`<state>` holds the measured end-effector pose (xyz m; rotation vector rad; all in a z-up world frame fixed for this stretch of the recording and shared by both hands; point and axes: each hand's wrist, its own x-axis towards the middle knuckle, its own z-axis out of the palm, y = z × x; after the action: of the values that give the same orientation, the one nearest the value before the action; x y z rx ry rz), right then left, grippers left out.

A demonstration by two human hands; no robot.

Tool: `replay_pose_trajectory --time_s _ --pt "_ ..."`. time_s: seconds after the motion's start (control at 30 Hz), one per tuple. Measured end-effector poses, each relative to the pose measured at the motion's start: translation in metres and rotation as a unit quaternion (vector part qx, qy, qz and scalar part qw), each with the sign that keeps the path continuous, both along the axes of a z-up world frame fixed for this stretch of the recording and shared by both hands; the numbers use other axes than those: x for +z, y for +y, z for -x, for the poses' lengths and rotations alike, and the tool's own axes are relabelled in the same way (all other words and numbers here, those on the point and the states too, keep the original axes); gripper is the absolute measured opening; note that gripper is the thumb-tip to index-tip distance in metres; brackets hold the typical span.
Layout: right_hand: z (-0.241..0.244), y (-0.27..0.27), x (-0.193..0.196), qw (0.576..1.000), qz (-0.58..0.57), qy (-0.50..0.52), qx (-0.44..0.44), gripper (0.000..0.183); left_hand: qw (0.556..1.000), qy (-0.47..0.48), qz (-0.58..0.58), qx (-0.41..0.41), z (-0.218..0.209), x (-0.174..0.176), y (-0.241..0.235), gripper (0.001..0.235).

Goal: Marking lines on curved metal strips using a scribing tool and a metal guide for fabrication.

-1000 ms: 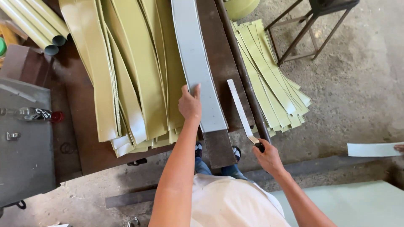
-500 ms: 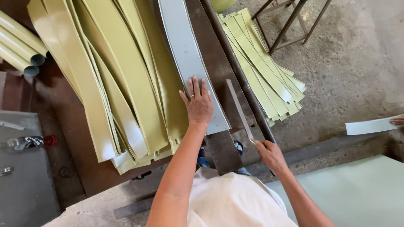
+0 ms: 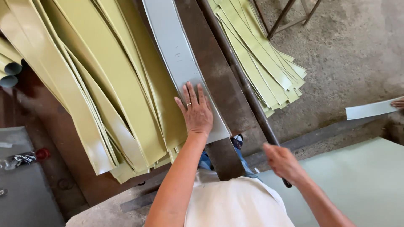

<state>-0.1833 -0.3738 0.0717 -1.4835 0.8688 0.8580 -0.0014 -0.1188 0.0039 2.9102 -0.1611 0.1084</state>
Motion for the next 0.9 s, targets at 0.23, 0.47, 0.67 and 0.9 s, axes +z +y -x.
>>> replay_pose_trajectory --time_s 0.23,0.47,0.67,0.9 --pt "0.036 0.011 -0.028 0.868 0.13 -0.439 0.193 0.037 1.0 0.02 -0.01 -0.007 0.004 0.006 0.002 0.06" --pt "0.044 0.008 -0.014 0.992 -0.005 -0.065 -0.108 0.056 0.999 0.029 -0.009 -0.007 0.003 0.006 0.005 0.061" --pt "0.043 0.023 0.04 0.994 0.087 0.039 0.06 0.051 1.0 0.023 0.004 0.002 0.001 0.002 0.005 0.06" --pt "0.067 0.026 0.077 0.986 0.139 -0.046 0.077 0.038 0.997 0.054 -0.025 -0.039 0.022 0.023 0.002 0.058"
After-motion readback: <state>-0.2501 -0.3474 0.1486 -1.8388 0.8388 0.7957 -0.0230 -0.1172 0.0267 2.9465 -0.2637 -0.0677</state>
